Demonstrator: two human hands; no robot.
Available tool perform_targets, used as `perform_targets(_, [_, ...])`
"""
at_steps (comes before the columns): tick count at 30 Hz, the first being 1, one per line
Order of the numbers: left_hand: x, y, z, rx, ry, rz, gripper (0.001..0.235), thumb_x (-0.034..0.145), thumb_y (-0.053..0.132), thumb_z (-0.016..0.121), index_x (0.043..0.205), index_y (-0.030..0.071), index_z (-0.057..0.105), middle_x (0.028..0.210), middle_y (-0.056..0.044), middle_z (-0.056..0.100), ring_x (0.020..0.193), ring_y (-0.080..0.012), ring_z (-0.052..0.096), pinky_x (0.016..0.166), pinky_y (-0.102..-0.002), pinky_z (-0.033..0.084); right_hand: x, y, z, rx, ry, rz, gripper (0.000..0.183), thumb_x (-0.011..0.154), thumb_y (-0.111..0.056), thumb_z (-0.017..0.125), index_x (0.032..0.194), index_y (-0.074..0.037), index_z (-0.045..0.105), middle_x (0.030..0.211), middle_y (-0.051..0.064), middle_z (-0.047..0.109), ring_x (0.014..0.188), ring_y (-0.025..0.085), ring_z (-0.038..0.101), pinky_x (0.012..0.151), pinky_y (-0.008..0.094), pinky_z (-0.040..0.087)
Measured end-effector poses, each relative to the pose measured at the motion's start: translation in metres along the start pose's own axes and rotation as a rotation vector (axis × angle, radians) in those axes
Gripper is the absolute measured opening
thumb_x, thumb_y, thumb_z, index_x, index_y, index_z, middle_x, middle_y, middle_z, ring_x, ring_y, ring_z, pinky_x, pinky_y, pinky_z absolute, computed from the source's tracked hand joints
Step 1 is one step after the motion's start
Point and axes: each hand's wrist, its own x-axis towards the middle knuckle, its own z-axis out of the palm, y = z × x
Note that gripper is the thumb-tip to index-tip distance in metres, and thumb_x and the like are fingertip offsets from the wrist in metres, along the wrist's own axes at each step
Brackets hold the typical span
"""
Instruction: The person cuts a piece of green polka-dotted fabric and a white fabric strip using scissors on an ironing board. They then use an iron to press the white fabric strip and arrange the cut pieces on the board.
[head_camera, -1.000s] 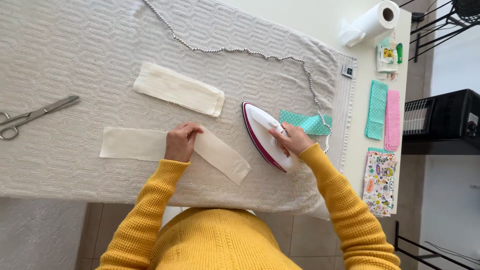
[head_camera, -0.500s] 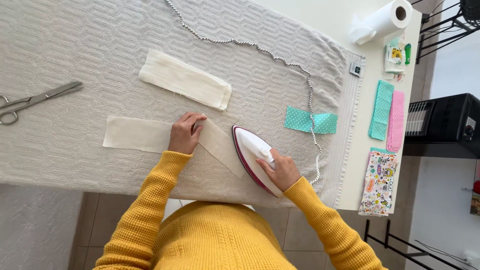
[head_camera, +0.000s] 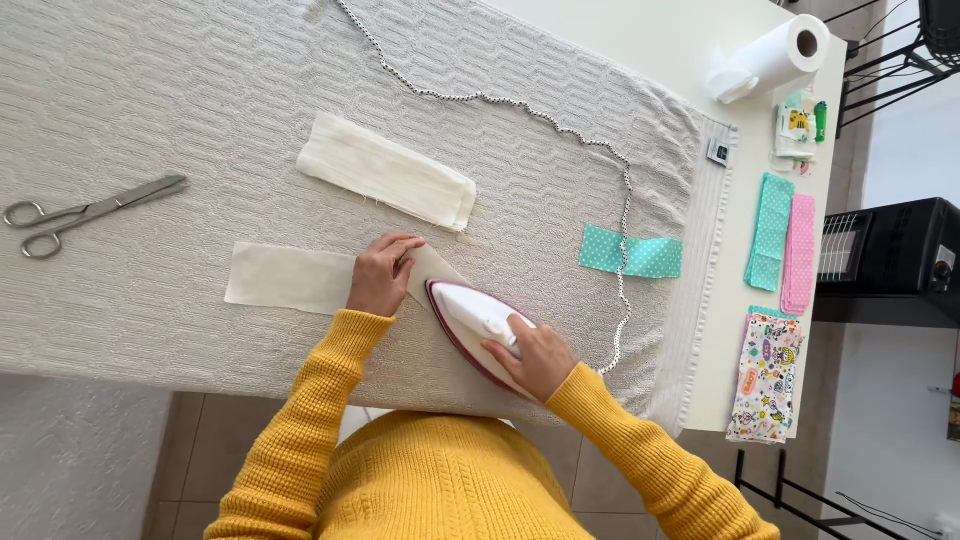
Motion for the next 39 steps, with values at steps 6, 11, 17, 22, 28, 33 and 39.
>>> perform_targets(6, [-0.006, -0.013, -0.023, 0.135, 0.114, 0.041, 0.034, 0.084, -0.010, 0.068, 0.114, 0.005, 0.074, 0.130, -0.012, 0.067, 0.119, -0.0276, 0.062, 0.103, -0.039, 0.055, 0.040, -0.011, -0.009, 0.156, -0.084, 0.002, 0.051, 0.101, -0.045, 0.054, 0.104, 0.005, 0.059, 0.081, 0.025, 0.072, 0.049, 0.023, 0.071, 0.042, 0.038, 0.060])
perform_targets(11, [-0.024, -0.021, -0.039, 0.388, 0.180, 0.002, 0.033, 0.096, -0.003, 0.062, 0.127, 0.004, 0.067, 0.143, -0.015, 0.060, 0.135, -0.0312, 0.053, 0.118, -0.044, 0.041, 0.062, -0.024, -0.003, 0.075, -0.061, 0.013, 0.051, 0.102, -0.047, 0.052, 0.098, 0.004, 0.060, 0.072, 0.021, 0.074, 0.046, 0.021, 0.068, 0.041, 0.035, 0.057])
perform_targets(17, [-0.053, -0.018, -0.041, 0.576, 0.119, -0.035, 0.046, 0.106, 0.013, 0.049, 0.152, 0.006, 0.048, 0.165, -0.016, 0.038, 0.157, -0.0322, 0.026, 0.129, -0.052, 0.014, 0.074, -0.033, 0.001, 0.037, -0.111, -0.052, 0.053, 0.101, -0.050, 0.052, 0.099, 0.002, 0.061, 0.070, 0.020, 0.073, 0.045, 0.021, 0.065, 0.039, 0.035, 0.054])
perform_targets(22, [-0.065, -0.010, -0.043, 0.586, 0.084, -0.182, 0.062, 0.108, 0.033, 0.042, 0.163, 0.007, 0.028, 0.172, -0.015, 0.018, 0.159, -0.0319, 0.011, 0.128, -0.055, 0.003, 0.095, -0.034, -0.003, 0.096, -0.091, 0.039, 0.055, 0.102, -0.053, 0.047, 0.101, 0.001, 0.060, 0.079, 0.018, 0.072, 0.049, 0.020, 0.069, 0.041, 0.037, 0.058])
perform_targets(28, [-0.063, -0.010, -0.042, 0.627, 0.049, -0.237, 0.068, 0.109, 0.045, 0.033, 0.165, 0.008, 0.021, 0.173, -0.014, 0.010, 0.160, -0.0317, 0.005, 0.127, -0.059, -0.002, 0.094, -0.048, 0.002, -0.061, -0.099, -0.098, 0.055, 0.102, -0.055, 0.053, 0.094, -0.001, 0.060, 0.071, 0.019, 0.073, 0.049, 0.019, 0.067, 0.045, 0.036, 0.054])
perform_targets(33, [-0.064, -0.010, -0.041, 0.656, 0.027, -0.252, 0.068, 0.109, 0.046, 0.031, 0.165, 0.010, 0.021, 0.173, -0.012, 0.009, 0.160, -0.0323, 0.003, 0.126, -0.059, -0.003, 0.105, -0.061, -0.018, 0.092, -0.153, 0.067, 0.053, 0.101, -0.053, 0.049, 0.093, -0.002, 0.059, 0.072, 0.016, 0.072, 0.045, 0.017, 0.065, 0.036, 0.035, 0.052])
perform_targets(39, [-0.066, -0.013, -0.038, 0.673, 0.030, -0.246, 0.069, 0.109, 0.046, 0.032, 0.166, 0.009, 0.019, 0.174, -0.013, 0.007, 0.160, -0.0328, 0.002, 0.126, -0.060, -0.003, 0.099, -0.048, -0.006, 0.055, -0.061, 0.067, 0.053, 0.103, -0.050, 0.049, 0.098, 0.002, 0.058, 0.070, 0.018, 0.073, 0.043, 0.017, 0.063, 0.038, 0.034, 0.053])
